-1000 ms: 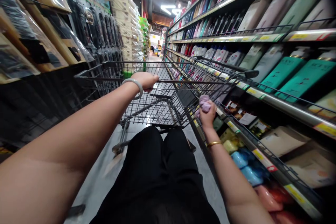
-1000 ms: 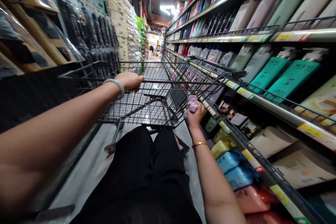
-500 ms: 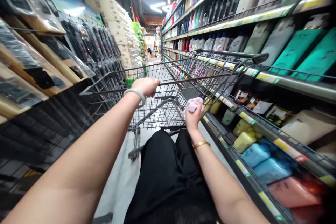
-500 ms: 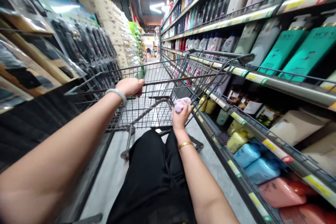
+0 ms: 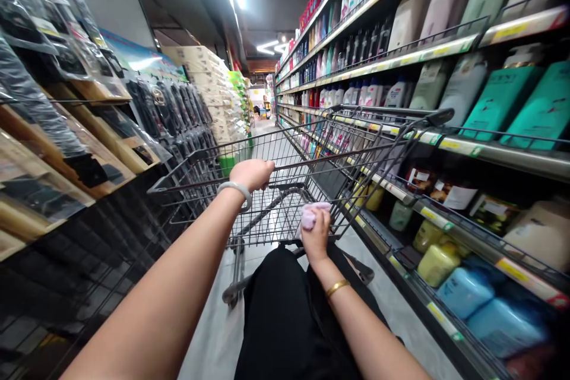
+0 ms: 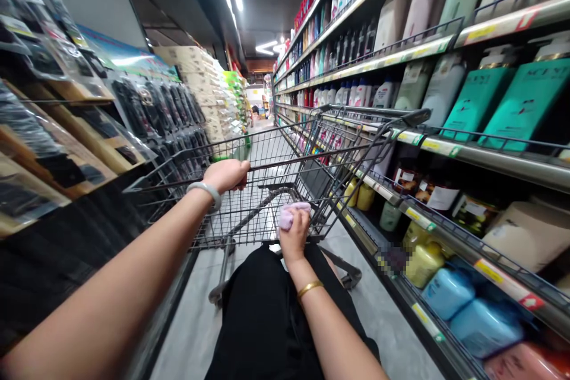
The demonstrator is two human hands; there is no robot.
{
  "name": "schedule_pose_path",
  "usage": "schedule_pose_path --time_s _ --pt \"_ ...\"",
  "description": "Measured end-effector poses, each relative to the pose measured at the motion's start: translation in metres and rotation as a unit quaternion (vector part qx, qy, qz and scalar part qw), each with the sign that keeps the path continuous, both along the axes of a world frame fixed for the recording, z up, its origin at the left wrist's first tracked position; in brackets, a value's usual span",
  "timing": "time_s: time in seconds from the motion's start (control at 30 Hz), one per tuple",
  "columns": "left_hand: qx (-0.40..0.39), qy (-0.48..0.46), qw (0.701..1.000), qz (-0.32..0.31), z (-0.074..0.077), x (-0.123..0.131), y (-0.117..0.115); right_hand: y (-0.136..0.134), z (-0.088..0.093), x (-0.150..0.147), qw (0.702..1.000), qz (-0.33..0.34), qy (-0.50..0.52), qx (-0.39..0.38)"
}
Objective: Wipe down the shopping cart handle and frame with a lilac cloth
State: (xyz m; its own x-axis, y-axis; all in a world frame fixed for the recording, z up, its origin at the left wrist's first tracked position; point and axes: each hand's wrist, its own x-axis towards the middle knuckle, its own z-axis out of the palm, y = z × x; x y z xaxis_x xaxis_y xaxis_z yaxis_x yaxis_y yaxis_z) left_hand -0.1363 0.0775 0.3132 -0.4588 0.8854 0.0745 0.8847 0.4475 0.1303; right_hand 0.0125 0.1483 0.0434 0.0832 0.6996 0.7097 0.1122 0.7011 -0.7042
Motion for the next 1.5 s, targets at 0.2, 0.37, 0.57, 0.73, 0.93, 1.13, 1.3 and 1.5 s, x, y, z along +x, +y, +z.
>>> schedule_pose_path --time_s 0.2,0.37,0.57,0.73,0.93,1.13,1.3,1.5 --pt "-0.023 0.010 1.000 0.006 -0.004 -0.003 0.002 -0.017 -0.019 -0.006 0.999 0.035 -0.007 -0.019" --pt "-0.027 0.020 0.999 0.003 -0.009 -0.005 0.001 -0.024 0.030 -0.017 0.993 0.093 -0.016 0.067" --pt "-0.024 0.050 0.998 0.003 -0.012 -0.005 -0.001 -0.028 -0.028 -0.018 0.989 0.077 -0.116 0.057" --pt "-0.007 0.088 0.996 0.011 -0.014 0.000 -0.003 -0.038 -0.006 -0.022 0.991 0.116 -0.070 0.020" --pt "0.018 0.116 0.992 0.040 -0.016 0.004 -0.004 -0.034 -0.001 -0.024 0.984 0.109 -0.131 0.046" --pt "0.046 0.139 0.988 0.042 -0.012 0.010 -0.005 -0.046 -0.012 -0.016 0.976 0.137 -0.171 -0.008" --pt "0.064 0.145 0.986 0.043 -0.013 0.012 -0.003 -0.042 0.054 -0.023 0.986 0.135 -0.074 0.066" --pt "0.080 0.144 0.985 0.047 -0.014 0.013 -0.004 -0.043 0.006 -0.022 0.974 0.124 -0.183 0.051"
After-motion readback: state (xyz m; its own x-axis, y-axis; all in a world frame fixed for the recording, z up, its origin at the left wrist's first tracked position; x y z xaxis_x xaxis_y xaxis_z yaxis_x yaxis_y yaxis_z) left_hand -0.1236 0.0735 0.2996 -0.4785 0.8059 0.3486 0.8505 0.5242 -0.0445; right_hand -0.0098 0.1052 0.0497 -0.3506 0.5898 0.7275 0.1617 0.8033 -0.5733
